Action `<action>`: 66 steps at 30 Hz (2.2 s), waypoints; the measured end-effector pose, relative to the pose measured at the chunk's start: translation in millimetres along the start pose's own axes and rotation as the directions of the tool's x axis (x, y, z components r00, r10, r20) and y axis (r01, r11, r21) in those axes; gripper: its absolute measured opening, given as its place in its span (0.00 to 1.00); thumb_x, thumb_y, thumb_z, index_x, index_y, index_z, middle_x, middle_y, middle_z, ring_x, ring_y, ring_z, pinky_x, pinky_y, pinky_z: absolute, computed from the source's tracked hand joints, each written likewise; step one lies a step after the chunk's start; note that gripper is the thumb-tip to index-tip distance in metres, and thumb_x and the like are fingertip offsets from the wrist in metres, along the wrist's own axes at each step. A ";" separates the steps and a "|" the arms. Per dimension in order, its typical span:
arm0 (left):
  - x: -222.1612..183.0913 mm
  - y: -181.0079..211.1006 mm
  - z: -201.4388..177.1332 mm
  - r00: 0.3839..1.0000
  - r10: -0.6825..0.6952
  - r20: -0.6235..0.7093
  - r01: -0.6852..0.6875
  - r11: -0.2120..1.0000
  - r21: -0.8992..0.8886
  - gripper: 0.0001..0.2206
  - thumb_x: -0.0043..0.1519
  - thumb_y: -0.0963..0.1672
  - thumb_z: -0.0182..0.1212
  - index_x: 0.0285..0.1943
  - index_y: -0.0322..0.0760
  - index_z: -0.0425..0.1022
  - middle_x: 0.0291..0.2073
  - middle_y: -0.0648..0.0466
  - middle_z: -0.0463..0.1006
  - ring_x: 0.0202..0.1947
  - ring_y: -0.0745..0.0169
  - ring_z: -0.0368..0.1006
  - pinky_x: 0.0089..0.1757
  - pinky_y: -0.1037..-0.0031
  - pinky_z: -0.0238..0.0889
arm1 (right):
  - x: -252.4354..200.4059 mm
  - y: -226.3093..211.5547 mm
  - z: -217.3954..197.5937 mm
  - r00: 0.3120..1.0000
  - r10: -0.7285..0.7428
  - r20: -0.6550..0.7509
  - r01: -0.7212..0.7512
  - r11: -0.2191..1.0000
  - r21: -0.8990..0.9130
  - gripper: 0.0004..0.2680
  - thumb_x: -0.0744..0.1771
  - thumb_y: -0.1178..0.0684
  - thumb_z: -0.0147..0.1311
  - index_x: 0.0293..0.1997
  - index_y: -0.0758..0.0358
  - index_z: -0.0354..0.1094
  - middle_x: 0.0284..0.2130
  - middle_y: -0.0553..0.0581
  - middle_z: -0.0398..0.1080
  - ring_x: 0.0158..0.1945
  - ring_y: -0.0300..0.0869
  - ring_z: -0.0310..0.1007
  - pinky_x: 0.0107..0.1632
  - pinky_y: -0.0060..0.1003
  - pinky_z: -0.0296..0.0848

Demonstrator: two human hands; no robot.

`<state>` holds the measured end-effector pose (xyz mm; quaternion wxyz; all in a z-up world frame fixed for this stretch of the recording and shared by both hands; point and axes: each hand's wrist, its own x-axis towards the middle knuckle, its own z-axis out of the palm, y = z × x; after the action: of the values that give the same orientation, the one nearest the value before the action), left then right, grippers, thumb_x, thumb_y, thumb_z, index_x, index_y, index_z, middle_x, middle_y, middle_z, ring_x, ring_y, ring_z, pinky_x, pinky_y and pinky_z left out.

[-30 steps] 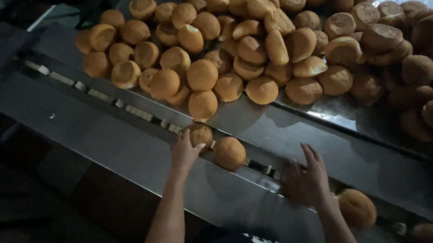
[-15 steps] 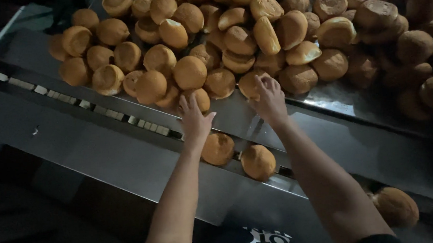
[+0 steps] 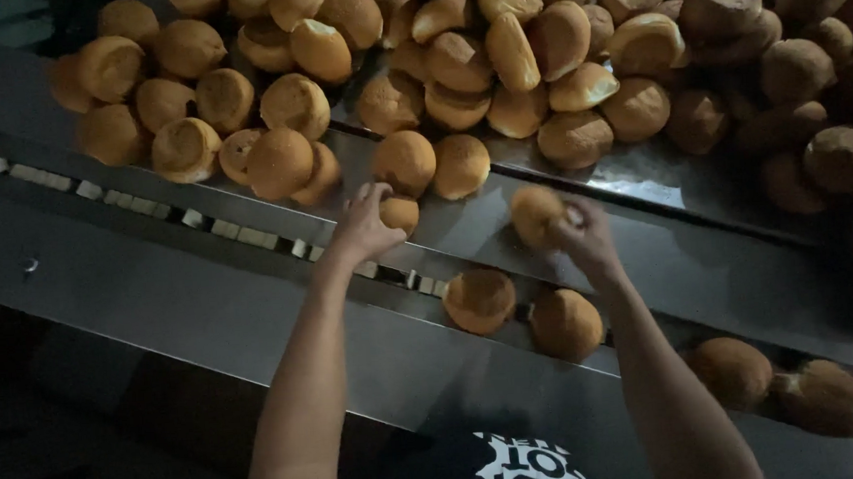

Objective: Sorting and placing burger buns onto a conveyor belt from a large pile.

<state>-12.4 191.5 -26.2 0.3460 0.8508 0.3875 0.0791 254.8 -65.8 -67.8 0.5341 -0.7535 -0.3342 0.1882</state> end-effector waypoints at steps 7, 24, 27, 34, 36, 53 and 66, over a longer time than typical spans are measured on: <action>10.3 24.3 -5.7 0.995 0.015 0.101 -0.042 0.962 0.271 0.32 0.44 0.50 0.65 0.63 0.52 0.67 0.59 0.56 0.67 0.60 0.38 0.63 0.53 0.45 0.62 | -102.6 -64.8 94.8 0.922 0.038 0.386 0.029 0.985 -0.168 0.23 0.62 0.55 0.65 0.65 0.54 0.65 0.63 0.69 0.61 0.63 0.68 0.64 0.55 0.59 0.74; -31.3 28.5 5.8 0.892 0.219 0.395 -0.283 0.953 0.110 0.29 0.45 0.43 0.64 0.60 0.49 0.68 0.69 0.52 0.64 0.63 0.32 0.63 0.57 0.42 0.63 | -69.4 -91.6 93.8 0.994 -0.083 -0.072 0.037 0.870 -0.492 0.26 0.64 0.52 0.63 0.72 0.52 0.59 0.64 0.66 0.62 0.63 0.63 0.65 0.55 0.55 0.72; -29.8 35.4 18.1 0.852 0.223 0.473 -0.346 0.919 0.190 0.38 0.43 0.45 0.69 0.69 0.53 0.65 0.74 0.58 0.57 0.67 0.39 0.58 0.56 0.43 0.64 | -40.1 -78.2 106.5 0.997 0.066 0.050 -0.033 0.868 -0.495 0.33 0.62 0.48 0.65 0.76 0.49 0.52 0.75 0.63 0.45 0.74 0.68 0.48 0.64 0.65 0.65; -45.2 39.4 -2.6 0.847 0.249 0.470 -0.431 0.838 0.334 0.30 0.51 0.39 0.62 0.66 0.47 0.67 0.72 0.52 0.59 0.67 0.40 0.58 0.55 0.47 0.63 | -24.6 -36.7 75.9 0.970 -0.043 0.241 0.215 0.620 -0.754 0.27 0.60 0.37 0.65 0.67 0.44 0.65 0.63 0.59 0.64 0.70 0.58 0.58 0.58 0.57 0.67; -44.2 33.5 4.5 0.862 0.239 0.447 -0.417 0.835 0.358 0.29 0.52 0.40 0.63 0.66 0.47 0.67 0.72 0.52 0.59 0.68 0.40 0.58 0.55 0.47 0.63 | -0.2 -54.2 59.3 0.949 -0.219 0.225 0.313 0.613 -0.725 0.25 0.58 0.37 0.66 0.61 0.43 0.71 0.56 0.57 0.69 0.65 0.56 0.66 0.49 0.55 0.74; -24.3 36.2 138.3 0.872 0.462 -0.165 -0.266 0.729 0.631 0.09 0.60 0.42 0.59 0.39 0.50 0.86 0.46 0.69 0.80 0.27 0.55 0.71 0.23 0.59 0.67 | 516.8 -197.7 226.8 0.802 -0.078 0.592 0.564 0.423 -0.709 0.23 0.66 0.68 0.50 0.72 0.73 0.52 0.66 0.68 0.62 0.61 0.56 0.69 0.55 0.42 0.74; -53.4 53.7 51.2 0.860 0.273 0.431 -0.360 0.924 0.132 0.31 0.43 0.37 0.68 0.57 0.52 0.65 0.74 0.65 0.54 0.65 0.40 0.53 0.56 0.45 0.55 | 232.0 -62.4 -94.0 0.820 -0.548 0.167 0.546 0.660 -0.516 0.07 0.63 0.64 0.45 0.27 0.55 0.56 0.23 0.50 0.59 0.29 0.41 0.53 0.33 0.42 0.51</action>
<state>3.9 101.7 -22.4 0.3097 0.9322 0.1677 -0.0835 459.9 46.8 41.0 0.3307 -0.7374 -0.5829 -0.0844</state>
